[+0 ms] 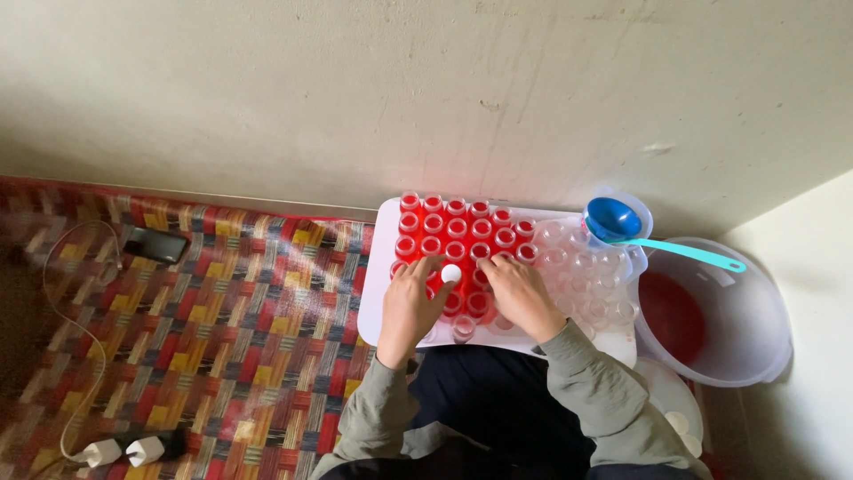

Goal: The person fills small clear bottles with red liquid from a bucket and places them into an organized grid on a white tray.

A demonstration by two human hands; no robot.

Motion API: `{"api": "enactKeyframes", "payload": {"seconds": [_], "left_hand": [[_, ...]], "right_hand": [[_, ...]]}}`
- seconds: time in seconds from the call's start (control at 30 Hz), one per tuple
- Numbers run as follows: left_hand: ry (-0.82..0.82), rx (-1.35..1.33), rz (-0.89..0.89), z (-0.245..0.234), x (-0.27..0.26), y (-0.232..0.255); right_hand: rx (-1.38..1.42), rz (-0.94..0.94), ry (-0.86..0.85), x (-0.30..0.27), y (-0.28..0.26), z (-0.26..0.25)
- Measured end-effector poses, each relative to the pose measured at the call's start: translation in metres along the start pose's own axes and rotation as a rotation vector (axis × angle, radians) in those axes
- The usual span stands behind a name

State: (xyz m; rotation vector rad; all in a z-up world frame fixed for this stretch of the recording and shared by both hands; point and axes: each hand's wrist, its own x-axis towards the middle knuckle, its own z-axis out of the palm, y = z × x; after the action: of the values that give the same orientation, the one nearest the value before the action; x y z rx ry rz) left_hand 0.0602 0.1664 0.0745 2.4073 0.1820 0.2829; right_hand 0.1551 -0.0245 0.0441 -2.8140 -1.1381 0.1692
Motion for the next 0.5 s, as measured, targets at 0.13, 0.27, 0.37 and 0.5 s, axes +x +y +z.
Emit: {"api": "enactKeyframes", "payload": {"seconds": [0.13,0.27,0.37,0.5], "left_hand": [[0.014,-0.020,0.029,-0.001,0.001,0.003],[0.008,-0.032,0.048,0.001,0.001,0.003],[-0.004,-0.044,0.063,0.004,0.001,0.009],[-0.013,-0.086,0.127,-0.002,0.001,0.022]], "right_hand": [[0.023,0.010,-0.021,-0.004,-0.006,-0.020],[0.030,0.017,-0.007,-0.008,-0.004,-0.023],[0.064,0.026,-0.001,-0.011,-0.004,-0.031],[0.088,0.013,0.010,-0.017,-0.009,-0.063]]}}
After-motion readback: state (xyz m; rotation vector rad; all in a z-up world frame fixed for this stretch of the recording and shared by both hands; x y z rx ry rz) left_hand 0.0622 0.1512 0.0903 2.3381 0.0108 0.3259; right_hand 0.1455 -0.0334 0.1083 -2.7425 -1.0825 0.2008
